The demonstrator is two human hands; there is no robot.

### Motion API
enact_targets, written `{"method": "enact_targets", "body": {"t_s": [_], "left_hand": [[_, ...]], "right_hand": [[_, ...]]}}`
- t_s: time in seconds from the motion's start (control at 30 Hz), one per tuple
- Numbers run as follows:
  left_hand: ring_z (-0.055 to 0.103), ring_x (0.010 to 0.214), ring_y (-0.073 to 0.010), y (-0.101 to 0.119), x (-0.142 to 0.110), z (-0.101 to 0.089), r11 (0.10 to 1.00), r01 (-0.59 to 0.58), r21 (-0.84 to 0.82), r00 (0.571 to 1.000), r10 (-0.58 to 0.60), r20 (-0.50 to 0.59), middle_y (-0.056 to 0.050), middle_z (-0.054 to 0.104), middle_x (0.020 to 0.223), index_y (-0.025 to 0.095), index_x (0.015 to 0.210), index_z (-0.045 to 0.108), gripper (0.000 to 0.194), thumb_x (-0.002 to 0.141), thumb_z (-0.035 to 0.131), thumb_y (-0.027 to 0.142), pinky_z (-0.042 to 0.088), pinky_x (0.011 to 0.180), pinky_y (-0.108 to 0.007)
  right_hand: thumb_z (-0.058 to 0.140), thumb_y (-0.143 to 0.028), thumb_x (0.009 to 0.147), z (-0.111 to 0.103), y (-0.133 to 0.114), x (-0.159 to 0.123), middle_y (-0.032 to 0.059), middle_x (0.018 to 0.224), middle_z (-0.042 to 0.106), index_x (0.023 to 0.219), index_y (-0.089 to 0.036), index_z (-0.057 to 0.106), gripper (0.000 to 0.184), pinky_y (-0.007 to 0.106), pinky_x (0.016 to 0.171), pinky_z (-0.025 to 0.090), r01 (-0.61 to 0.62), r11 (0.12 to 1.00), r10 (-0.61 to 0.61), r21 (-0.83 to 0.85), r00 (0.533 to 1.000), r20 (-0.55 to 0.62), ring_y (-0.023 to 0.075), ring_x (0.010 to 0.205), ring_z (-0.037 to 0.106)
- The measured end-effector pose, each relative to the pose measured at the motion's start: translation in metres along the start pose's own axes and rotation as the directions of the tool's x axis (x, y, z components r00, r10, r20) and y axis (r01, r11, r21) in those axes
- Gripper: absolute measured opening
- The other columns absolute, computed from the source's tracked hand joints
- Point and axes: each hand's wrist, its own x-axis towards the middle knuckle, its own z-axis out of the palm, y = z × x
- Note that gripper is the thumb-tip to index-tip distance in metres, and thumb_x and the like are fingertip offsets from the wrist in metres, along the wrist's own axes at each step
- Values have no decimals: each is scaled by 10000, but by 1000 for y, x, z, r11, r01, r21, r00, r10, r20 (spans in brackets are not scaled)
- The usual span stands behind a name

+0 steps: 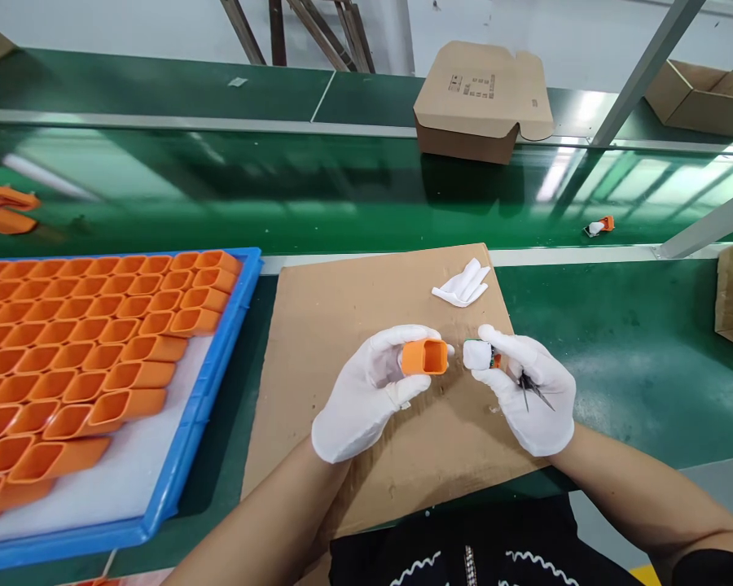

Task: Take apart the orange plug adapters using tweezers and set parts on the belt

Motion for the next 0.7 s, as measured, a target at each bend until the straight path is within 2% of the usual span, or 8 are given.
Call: {"method": "enact_targets", "body": {"t_s": [0.17, 0.37, 0.57, 0.7], "left_hand": [[726, 952, -195, 1, -1, 0, 996, -80, 33, 996, 79, 30, -51, 741, 1153, 328, 1061, 752, 355, 760, 850, 168, 617, 756, -287], [716, 1004, -164, 3, -1, 0, 994, -106, 33, 991, 103, 80, -33, 720, 1200, 344, 1053, 741, 377, 789, 804, 83, 602, 778, -246], [703, 1057, -219, 4, 0, 5, 977, -170, 126, 984, 160, 81, -77, 734, 1162, 286, 1065, 727, 335, 788, 812, 118, 613, 842, -342], [700, 1072, -234, 4, 0, 7, 961, -207, 185, 977, 192, 96, -92, 744, 1156, 261, 1072, 721, 324, 788, 818, 136, 606, 900, -384]], "right_hand": [[688, -111, 908, 2, -2, 4, -34, 717, 555, 1343, -375, 649, 510, 316, 711, 602, 21, 999, -20, 26, 1000, -21, 141, 700, 614], [710, -113, 895, -1, 1, -3, -40, 714, 534, 1338, -353, 655, 507, 287, 664, 565, -18, 997, 18, -69, 1000, -2, 124, 664, 572], [730, -150, 898, 3, 3, -10, -27, 741, 561, 1354, -354, 644, 507, 277, 681, 606, 5, 998, -4, -66, 1000, 16, 129, 675, 609], [696, -152, 928, 5, 6, -11, -13, 788, 608, 1381, -356, 621, 502, 269, 708, 627, 1, 1000, -1, 6, 999, 48, 135, 703, 649]]}}
